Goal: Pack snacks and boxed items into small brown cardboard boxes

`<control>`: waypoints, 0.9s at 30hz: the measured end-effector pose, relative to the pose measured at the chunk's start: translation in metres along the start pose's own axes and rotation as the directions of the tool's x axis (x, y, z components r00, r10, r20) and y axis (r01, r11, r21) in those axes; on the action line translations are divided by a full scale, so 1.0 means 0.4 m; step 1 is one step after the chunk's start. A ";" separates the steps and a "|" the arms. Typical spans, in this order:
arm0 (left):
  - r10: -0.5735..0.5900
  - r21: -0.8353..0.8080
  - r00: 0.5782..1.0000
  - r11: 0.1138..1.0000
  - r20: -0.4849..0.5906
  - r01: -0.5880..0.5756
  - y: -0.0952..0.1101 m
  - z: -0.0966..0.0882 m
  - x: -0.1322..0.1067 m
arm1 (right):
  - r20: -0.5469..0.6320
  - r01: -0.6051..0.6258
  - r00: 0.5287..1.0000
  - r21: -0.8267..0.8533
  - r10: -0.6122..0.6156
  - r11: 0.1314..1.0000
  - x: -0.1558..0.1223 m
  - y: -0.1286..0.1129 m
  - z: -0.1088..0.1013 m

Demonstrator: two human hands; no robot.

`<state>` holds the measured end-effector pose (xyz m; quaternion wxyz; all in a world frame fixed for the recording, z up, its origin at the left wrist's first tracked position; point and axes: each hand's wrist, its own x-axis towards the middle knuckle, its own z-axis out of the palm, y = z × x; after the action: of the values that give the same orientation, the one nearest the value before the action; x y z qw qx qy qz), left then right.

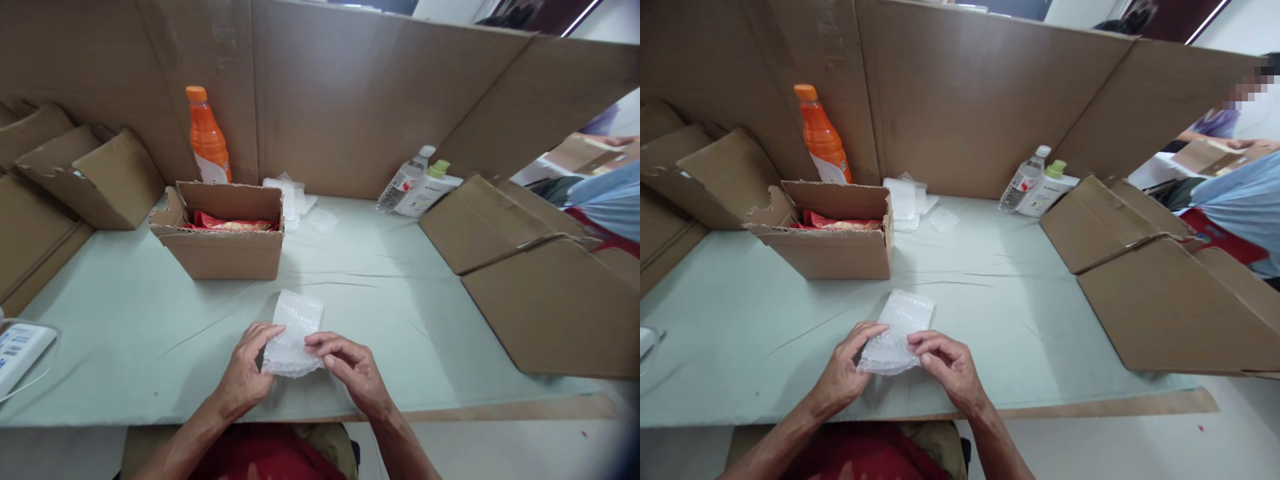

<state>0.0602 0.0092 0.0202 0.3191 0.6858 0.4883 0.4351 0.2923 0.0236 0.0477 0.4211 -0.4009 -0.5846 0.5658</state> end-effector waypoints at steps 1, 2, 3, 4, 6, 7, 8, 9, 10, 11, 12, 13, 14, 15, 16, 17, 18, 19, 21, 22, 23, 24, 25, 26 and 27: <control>-0.028 -0.007 1.000 1.000 -0.011 0.028 0.001 0.000 -0.003 | 0.014 -0.017 1.000 -0.002 0.017 1.000 -0.001 -0.003 -0.001; -0.064 -0.014 0.998 0.998 -0.025 0.063 0.002 -0.001 -0.005 | 0.018 -0.029 0.999 -0.013 0.030 0.999 -0.001 -0.006 -0.003; -0.102 -0.023 0.994 0.995 -0.037 0.102 0.003 -0.003 -0.007 | 0.009 -0.037 0.999 -0.030 0.037 0.999 0.001 -0.011 -0.007; -0.141 -0.035 0.989 0.990 -0.042 0.140 0.005 -0.006 -0.008 | -0.016 -0.038 0.999 -0.045 0.038 0.998 0.005 -0.016 -0.012; -0.199 -0.067 0.980 0.978 -0.022 0.197 0.009 -0.011 -0.011 | -0.114 -0.034 0.993 -0.039 0.030 0.999 0.021 -0.027 -0.025; -0.212 -0.083 0.977 0.974 -0.004 0.211 0.010 -0.014 -0.014 | -0.182 -0.033 0.983 -0.014 0.030 0.999 0.034 -0.031 -0.031; -0.218 -0.096 0.976 0.971 0.015 0.219 0.011 -0.016 -0.018 | -0.255 -0.029 0.966 0.022 0.034 0.999 0.050 -0.035 -0.038; -0.221 -0.102 0.975 0.969 0.029 0.223 0.011 -0.019 -0.023 | -0.325 -0.019 0.945 0.066 0.039 0.998 0.070 -0.038 -0.045; -0.222 -0.102 0.974 0.969 0.035 0.224 0.010 -0.021 -0.028 | -0.383 0.000 0.923 0.111 0.043 0.994 0.095 -0.040 -0.052; -0.221 -0.098 0.975 0.970 0.033 0.223 0.009 -0.025 -0.035 | -0.427 0.025 0.903 0.151 0.043 0.988 0.124 -0.040 -0.060; -0.218 -0.089 0.975 0.971 0.027 0.220 0.008 -0.029 -0.041 | -0.457 0.054 0.889 0.184 0.036 0.981 0.157 -0.039 -0.069; -0.212 -0.077 0.977 0.974 0.019 0.212 0.008 -0.033 -0.048 | -0.479 0.080 0.878 0.208 0.030 0.975 0.194 -0.035 -0.078; -0.199 -0.063 0.980 0.978 0.012 0.199 0.008 -0.038 -0.053 | -0.497 0.097 0.867 0.221 0.026 0.970 0.233 -0.029 -0.086; -0.177 -0.050 0.984 0.983 0.009 0.178 0.008 -0.042 -0.057 | -0.511 0.105 0.859 0.228 0.027 0.968 0.272 -0.022 -0.095; -0.146 -0.040 0.989 0.988 0.011 0.147 0.010 -0.046 -0.060 | -0.522 0.107 0.852 0.228 0.029 0.968 0.308 -0.013 -0.102; -0.107 -0.037 0.994 0.993 0.018 0.108 0.012 -0.049 -0.061 | -0.532 0.106 0.846 0.224 0.030 0.969 0.340 -0.004 -0.107; -0.063 -0.041 0.998 0.997 0.029 0.064 0.015 -0.050 -0.062 | -0.543 0.108 0.839 0.219 0.030 0.970 0.365 0.005 -0.111; -0.022 -0.048 0.999 0.999 0.040 0.023 0.018 -0.051 -0.061 | -0.554 0.112 0.832 0.208 0.023 0.972 0.381 0.013 -0.114; 0.035 -0.060 0.998 0.998 0.055 -0.032 0.022 -0.048 -0.059 | -0.558 0.118 0.829 0.142 -0.019 0.983 0.381 0.022 -0.115; 0.044 -0.060 0.997 0.997 0.063 -0.040 0.023 -0.047 -0.057 | -0.538 0.109 0.841 0.084 -0.047 0.991 0.365 0.023 -0.114; 0.039 -0.054 0.997 0.998 0.072 -0.035 0.023 -0.045 -0.054 | -0.500 0.093 0.863 0.019 -0.071 0.995 0.339 0.022 -0.113; 0.021 -0.045 0.996 0.999 0.082 -0.017 0.023 -0.044 -0.050 | -0.437 0.071 0.895 -0.042 -0.082 0.997 0.307 0.018 -0.112; -0.008 -0.032 0.996 0.999 0.094 0.011 0.021 -0.044 -0.046 | -0.349 0.044 0.934 -0.091 -0.073 0.995 0.270 0.012 -0.111; -0.048 -0.017 0.993 0.999 0.106 0.050 0.020 -0.044 -0.039 | -0.245 0.017 0.968 -0.127 -0.048 0.992 0.231 0.006 -0.109; -0.098 0.000 0.988 0.995 0.120 0.099 0.018 -0.044 -0.031 | -0.138 -0.007 0.990 -0.161 -0.016 0.987 0.194 0.000 -0.105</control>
<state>0.0452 -0.0045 0.0303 0.3709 0.6848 0.5004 0.3782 0.3071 0.1105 0.0507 0.4283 -0.4706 -0.5987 0.4864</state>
